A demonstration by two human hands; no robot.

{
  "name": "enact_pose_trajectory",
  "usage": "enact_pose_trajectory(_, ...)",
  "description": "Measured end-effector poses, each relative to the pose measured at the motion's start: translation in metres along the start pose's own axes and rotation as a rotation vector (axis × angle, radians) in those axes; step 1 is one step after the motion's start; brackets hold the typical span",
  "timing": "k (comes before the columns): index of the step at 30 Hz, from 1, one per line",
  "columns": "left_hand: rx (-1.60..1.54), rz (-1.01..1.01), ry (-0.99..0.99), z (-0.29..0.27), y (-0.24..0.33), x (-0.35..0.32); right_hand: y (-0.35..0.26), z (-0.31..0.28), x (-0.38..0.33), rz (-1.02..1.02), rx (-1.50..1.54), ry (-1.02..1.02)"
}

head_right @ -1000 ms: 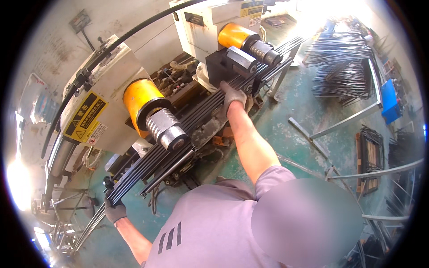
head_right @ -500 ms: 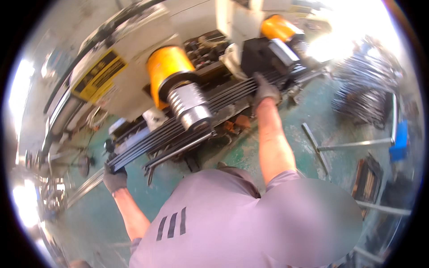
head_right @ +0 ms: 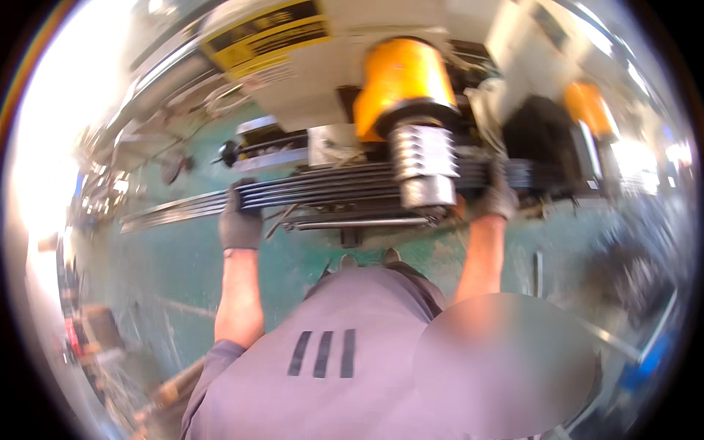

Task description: The person repeatedly picks up bundles of long metal rods from a rack, feeds them into a yellow and white bending machine, and removes the bent rods. They then place the finished rods onto a metal stand. This cycle is performed continuously throughout the video.

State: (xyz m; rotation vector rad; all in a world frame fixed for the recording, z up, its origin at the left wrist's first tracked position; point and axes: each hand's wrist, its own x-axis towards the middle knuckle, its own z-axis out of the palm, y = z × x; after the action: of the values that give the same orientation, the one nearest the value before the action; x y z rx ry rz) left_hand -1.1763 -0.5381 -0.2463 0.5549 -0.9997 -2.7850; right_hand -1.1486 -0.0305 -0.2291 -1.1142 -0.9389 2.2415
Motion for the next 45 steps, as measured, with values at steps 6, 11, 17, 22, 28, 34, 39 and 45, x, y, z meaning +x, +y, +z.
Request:
enact_pose_trajectory(6, -0.147, -0.124, 0.052, 0.008, 0.019, -0.009, 0.005, -0.023, 0.009, -0.053, 0.101, -0.423)
enact_pose_trajectory(11, -0.229, 0.027, 0.23, -0.051, 0.108, 0.02, -0.026, -0.026, 0.021, -0.172, -0.136, -0.438)
enact_pose_trajectory(17, -0.215, 0.208, 0.247, -0.177, 0.247, 0.096, -0.014, -0.114, 0.077, -0.079, -0.166, 0.18)
enact_pose_trajectory(22, -0.211, 0.315, 0.327, -0.296, 0.392, 0.161, 0.114, -0.202, -0.009, -0.193, -0.258, 0.473)
enact_pose_trajectory(28, -0.015, 0.367, 0.475, -0.386, 0.506, 0.217, 0.209, -0.155, -0.179, 0.209, -0.375, 0.844)
enact_pose_trajectory(34, 0.157, 0.3, 0.343, -0.39, 0.516, 0.234, 0.256, -0.125, -0.209, 0.321, -0.492, 0.64)
enact_pose_trajectory(39, 0.213, 0.193, 0.203, -0.39, 0.526, 0.222, 0.246, -0.134, -0.181, 0.291, -0.532, 0.458)
enact_pose_trajectory(45, 0.554, 0.071, -0.07, -0.466, 0.557, 0.241, 0.228, -0.148, -0.142, 0.22, -0.509, 0.332)
